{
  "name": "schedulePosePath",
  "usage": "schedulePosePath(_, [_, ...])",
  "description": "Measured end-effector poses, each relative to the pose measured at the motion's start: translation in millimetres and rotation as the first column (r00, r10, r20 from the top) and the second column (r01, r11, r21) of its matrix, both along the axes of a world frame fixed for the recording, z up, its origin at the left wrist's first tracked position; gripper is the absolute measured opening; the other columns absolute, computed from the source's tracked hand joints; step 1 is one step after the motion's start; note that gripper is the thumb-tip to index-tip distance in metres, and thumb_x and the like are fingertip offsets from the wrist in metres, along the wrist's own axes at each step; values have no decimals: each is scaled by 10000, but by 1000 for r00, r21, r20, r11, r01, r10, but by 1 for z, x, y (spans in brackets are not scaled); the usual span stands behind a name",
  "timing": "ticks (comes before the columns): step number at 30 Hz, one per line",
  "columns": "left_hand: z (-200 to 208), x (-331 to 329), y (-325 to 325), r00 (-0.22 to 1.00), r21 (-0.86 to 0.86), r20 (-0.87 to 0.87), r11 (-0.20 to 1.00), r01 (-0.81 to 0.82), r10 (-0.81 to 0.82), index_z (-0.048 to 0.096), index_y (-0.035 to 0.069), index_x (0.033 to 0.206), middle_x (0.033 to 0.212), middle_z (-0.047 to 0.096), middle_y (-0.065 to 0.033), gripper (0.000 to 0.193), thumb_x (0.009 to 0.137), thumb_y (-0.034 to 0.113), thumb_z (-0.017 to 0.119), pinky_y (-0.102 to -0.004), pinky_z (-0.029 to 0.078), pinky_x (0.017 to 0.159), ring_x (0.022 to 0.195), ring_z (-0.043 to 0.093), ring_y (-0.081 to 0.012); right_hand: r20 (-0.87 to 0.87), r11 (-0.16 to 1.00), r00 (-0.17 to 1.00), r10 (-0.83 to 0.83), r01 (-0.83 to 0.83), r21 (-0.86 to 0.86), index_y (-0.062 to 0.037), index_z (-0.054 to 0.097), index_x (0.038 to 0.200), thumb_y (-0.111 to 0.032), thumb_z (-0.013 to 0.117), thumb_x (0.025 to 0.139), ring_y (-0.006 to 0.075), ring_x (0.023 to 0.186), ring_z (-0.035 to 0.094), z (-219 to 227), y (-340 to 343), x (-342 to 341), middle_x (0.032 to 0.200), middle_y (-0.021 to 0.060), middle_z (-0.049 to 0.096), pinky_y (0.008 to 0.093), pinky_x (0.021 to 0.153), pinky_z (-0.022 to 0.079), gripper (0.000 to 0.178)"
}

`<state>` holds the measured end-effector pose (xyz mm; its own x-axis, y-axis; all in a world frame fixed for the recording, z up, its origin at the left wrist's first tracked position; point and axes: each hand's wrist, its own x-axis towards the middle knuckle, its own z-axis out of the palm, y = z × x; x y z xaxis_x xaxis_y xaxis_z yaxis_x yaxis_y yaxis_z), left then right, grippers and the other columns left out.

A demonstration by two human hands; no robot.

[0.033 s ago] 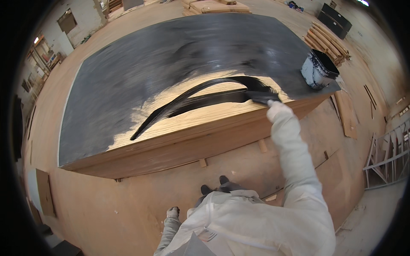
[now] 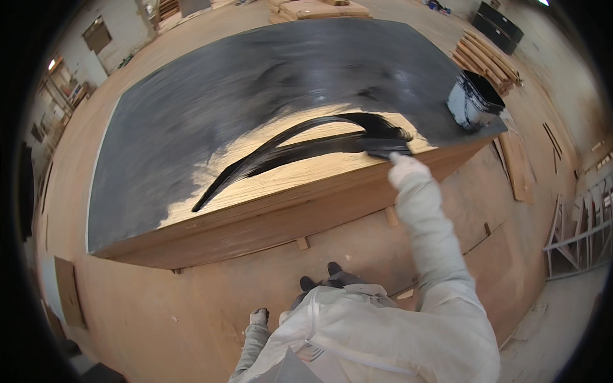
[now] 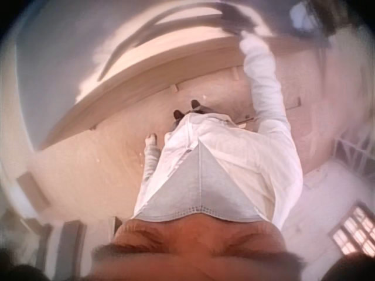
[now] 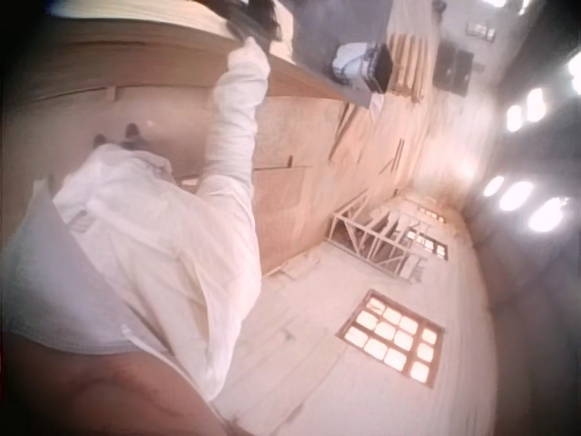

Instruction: The person applies dark paint to a large wooden board using a brush. They repeatedly dip the brush into a paint container and spread the paint across the surface in broad strokes, gradually covering the entire board.

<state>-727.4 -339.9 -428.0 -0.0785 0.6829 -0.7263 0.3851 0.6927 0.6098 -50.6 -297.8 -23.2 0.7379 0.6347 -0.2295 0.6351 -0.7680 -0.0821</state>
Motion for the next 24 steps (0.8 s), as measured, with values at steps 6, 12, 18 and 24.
schedulePosePath(6, [26, 79, 32, 826, -137, -141, 837, 530, -546, 831, 19, 1049, 883, 799, -102, 322, 955, 308, 725, -383, 561, 746, 815, 721, -203, -124, 951, 952, 280, -258, 169, -131, 710, 1309, -310, 392, 1147, 371, 1096, 766, 1, 52, -158, 1146, 149, 812, 510, 966, 591, 399])
schedulePosePath(12, [27, 109, 36, 902, 77, -47, 899, 432, -429, 825, -6, 1077, 968, 825, -132, 327, 969, 286, 727, -379, 599, 832, 906, 758, -213, -293, 973, 948, 125, -58, 225, -108, 701, 1401, -478, 304, 1185, 403, 1193, 724, 9, 7, -80, 1223, 147, 803, 447, 1093, 532, 583])
schedulePosePath(18, [63, 119, 15, 897, 34, -66, 898, 439, -436, 821, -18, 1122, 1029, 828, -142, 318, 955, 235, 721, -380, 599, 867, 941, 767, -235, -21, 995, 996, -90, 90, 34, -159, 606, 1545, -252, 446, 1135, 351, 1371, 658, 11, -65, 121, 1474, 144, 699, 461, 1146, 520, 450])
schedulePosePath(24, [50, 95, -18, 700, -157, -277, 749, 644, -659, 813, -29, 1152, 1087, 827, -159, 320, 967, 222, 739, -393, 611, 888, 970, 779, -255, 28, 992, 998, 58, -61, 113, -204, 620, 1545, -302, 551, 1074, 373, 1329, 668, -9, -33, 193, 1451, 153, 703, 450, 1132, 530, 487])
